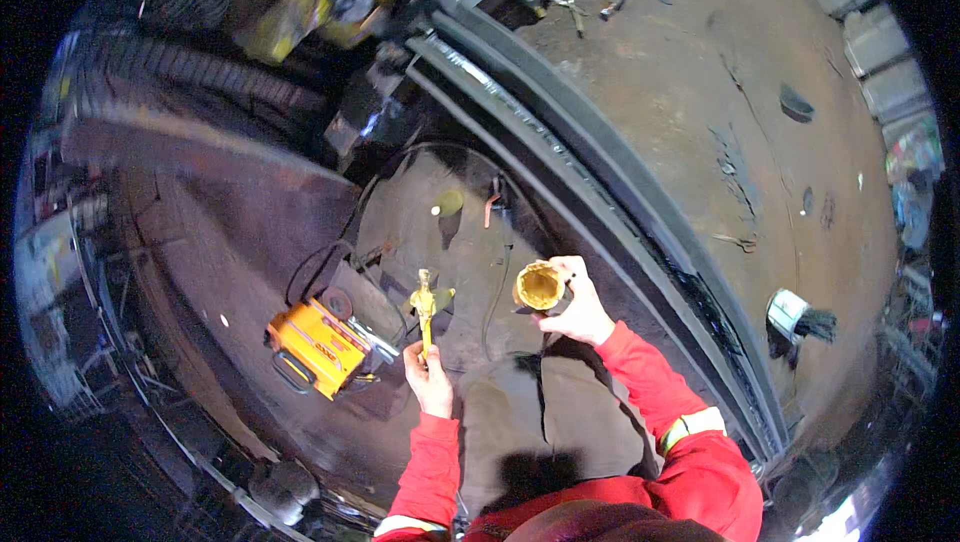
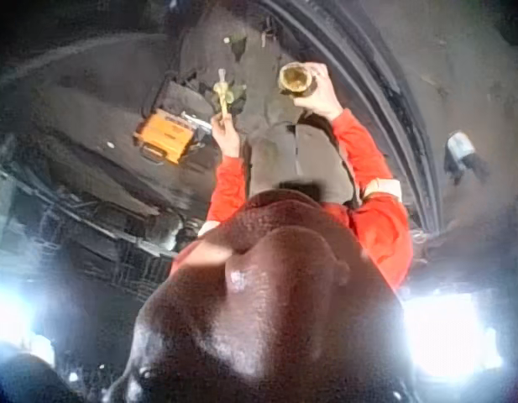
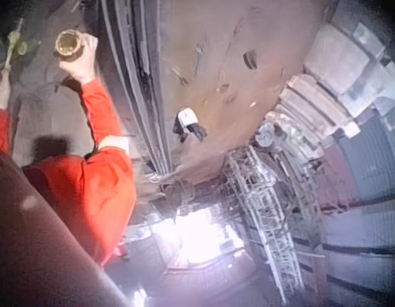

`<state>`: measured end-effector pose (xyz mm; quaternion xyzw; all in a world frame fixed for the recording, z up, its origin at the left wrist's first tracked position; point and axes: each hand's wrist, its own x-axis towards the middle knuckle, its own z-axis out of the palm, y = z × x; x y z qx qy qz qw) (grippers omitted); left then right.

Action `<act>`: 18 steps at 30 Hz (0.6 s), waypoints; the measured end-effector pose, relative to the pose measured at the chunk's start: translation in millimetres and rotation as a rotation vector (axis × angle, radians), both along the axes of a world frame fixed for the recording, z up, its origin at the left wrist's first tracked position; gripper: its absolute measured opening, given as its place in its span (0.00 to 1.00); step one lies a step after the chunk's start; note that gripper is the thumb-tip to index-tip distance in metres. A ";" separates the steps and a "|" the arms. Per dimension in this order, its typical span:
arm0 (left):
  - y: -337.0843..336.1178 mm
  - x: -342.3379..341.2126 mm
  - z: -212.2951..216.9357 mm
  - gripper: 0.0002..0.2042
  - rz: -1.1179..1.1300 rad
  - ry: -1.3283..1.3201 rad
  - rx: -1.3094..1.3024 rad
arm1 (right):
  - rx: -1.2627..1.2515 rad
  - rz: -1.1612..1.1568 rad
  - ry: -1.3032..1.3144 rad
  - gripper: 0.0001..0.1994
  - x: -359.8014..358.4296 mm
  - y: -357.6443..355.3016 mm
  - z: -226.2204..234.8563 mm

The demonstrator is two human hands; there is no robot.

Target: The person pours a yellow viscous liquid from a plastic bottle onto a dark metal sheet and spreads it evenly using a yellow brush. The person works in a workshop environment, handling the bottle and brush to coat the surface of the metal piece.

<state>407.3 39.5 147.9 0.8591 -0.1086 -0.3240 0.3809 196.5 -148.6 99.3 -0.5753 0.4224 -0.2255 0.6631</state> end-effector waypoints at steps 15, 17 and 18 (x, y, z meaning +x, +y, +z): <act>-309.9 2.3 58.1 0.10 -0.152 0.272 -0.186 | 0.143 -0.760 0.053 0.35 -88.5 -130.0 71.4; -341.7 7.1 42.6 0.12 -0.056 0.438 -0.257 | 0.084 -0.781 0.042 0.36 -101.2 -164.9 103.6; -365.1 10.2 48.1 0.12 -0.019 0.572 -0.276 | 0.137 -0.754 0.106 0.36 -110.2 -178.4 118.2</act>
